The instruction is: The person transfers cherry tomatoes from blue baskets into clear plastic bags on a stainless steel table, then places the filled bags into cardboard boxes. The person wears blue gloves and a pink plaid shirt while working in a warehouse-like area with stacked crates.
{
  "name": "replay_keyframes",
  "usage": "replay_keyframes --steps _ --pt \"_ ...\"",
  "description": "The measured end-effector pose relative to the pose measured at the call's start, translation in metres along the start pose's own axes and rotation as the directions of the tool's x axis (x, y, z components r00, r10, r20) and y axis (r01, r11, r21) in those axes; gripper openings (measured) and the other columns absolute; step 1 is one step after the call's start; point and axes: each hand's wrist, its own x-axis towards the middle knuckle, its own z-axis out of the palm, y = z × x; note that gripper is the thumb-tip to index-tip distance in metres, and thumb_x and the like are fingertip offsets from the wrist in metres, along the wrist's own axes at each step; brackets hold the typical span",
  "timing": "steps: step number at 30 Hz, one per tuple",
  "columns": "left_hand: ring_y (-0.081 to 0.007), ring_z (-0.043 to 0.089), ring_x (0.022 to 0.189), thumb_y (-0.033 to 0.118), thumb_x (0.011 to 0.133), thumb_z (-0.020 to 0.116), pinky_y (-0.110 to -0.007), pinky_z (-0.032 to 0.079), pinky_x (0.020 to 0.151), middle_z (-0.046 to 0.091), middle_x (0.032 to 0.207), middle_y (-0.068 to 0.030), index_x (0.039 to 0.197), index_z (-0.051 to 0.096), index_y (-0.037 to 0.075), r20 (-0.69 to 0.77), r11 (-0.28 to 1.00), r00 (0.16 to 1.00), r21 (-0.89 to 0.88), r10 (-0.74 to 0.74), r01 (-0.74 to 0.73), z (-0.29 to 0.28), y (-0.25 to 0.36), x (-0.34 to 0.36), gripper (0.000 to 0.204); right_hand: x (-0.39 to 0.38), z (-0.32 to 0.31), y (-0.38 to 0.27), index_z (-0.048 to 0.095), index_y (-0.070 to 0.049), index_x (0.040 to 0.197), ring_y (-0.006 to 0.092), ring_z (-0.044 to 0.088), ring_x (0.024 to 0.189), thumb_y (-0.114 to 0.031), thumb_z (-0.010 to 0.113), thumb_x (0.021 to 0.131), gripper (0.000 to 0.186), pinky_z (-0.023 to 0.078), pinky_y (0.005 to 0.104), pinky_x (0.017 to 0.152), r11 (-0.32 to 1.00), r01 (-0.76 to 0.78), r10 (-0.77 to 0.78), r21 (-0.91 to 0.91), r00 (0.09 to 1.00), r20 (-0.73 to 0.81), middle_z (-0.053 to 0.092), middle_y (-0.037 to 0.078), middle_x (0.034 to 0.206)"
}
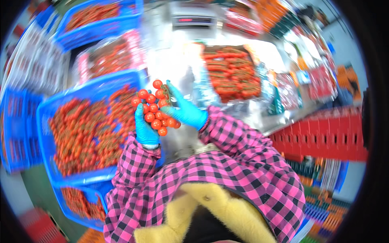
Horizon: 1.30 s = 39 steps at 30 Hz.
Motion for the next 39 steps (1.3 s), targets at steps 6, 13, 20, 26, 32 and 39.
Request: replay_keyframes --steps 6,13,20,26,32,39 --pt "-0.0168 0.055 0.084 0.028 0.083 0.054 -0.029 0.048 0.067 0.055 0.106 -0.0054 0.123 0.042 0.014 0.274 0.874 0.911 0.460 -0.309 0.158 0.100 -0.133 0.131 0.044 -0.044 -0.229 0.018 0.020 -0.014 0.136 0.0174 0.049 0.097 -0.001 0.057 0.071 0.076 0.045 0.0287 0.080 0.955 0.211 -0.101 0.210 0.893 -0.438 0.044 0.008 0.116" --pt "-0.0302 0.052 0.099 0.032 0.065 0.062 -0.038 0.042 0.085 0.053 0.109 -0.0149 0.125 0.041 0.011 0.470 -0.442 0.671 0.512 -0.574 -0.737 0.096 -0.205 0.218 0.066 -0.052 -0.361 0.010 0.030 -0.027 0.132 0.0361 0.048 0.101 0.001 0.050 0.062 0.078 0.044 0.0401 0.083 0.318 0.152 0.025 -0.936 0.985 0.169 0.043 0.018 0.123" --pt "-0.0410 0.025 0.122 0.052 0.075 0.049 -0.053 0.017 0.100 0.031 0.131 -0.0225 0.133 0.030 0.014 0.328 -0.712 0.867 0.497 -0.376 -0.497 0.120 -0.208 0.138 0.072 -0.059 -0.369 0.017 0.034 -0.018 0.132 0.0371 0.042 0.110 -0.029 0.052 0.073 0.062 0.034 0.0468 0.092 0.301 0.426 -0.119 -0.853 0.904 0.410 0.038 0.020 0.128" --pt "-0.0392 0.013 0.128 0.049 0.079 0.043 -0.058 0.006 0.100 0.023 0.138 -0.0165 0.135 0.022 0.010 0.496 -0.712 0.864 0.576 -0.088 -0.403 0.137 -0.209 0.110 0.072 -0.055 -0.331 -0.017 0.038 -0.014 0.129 0.0346 0.038 0.114 -0.023 0.053 0.078 0.054 0.032 0.0435 0.094 -0.116 0.263 -0.050 -0.958 0.962 0.270 0.037 0.016 0.129" --pt "-0.0270 0.057 0.083 0.026 0.073 0.061 -0.038 0.046 0.076 0.059 0.089 -0.0116 0.098 0.059 0.003 0.794 -0.117 0.584 0.573 -0.167 -0.812 0.075 -0.130 -0.031 0.034 -0.027 -0.255 -0.042 0.047 -0.005 0.119 0.0240 0.040 0.118 -0.001 0.050 0.079 0.040 0.031 0.0344 0.098 0.465 0.286 -0.342 -0.838 0.931 0.128 0.046 0.014 0.123" --pt "-0.0330 0.057 0.063 0.014 0.069 0.053 -0.043 0.045 0.052 0.057 0.069 -0.0156 0.077 0.061 0.008 -0.122 -0.842 0.992 0.537 -0.022 0.047 -0.124 0.144 -0.067 0.012 0.112 0.029 0.018 0.045 -0.007 0.122 0.0293 0.055 0.098 -0.029 0.056 0.078 0.051 0.044 0.0375 0.083 0.687 0.265 0.155 -0.676 0.856 0.493 0.056 0.018 0.106"
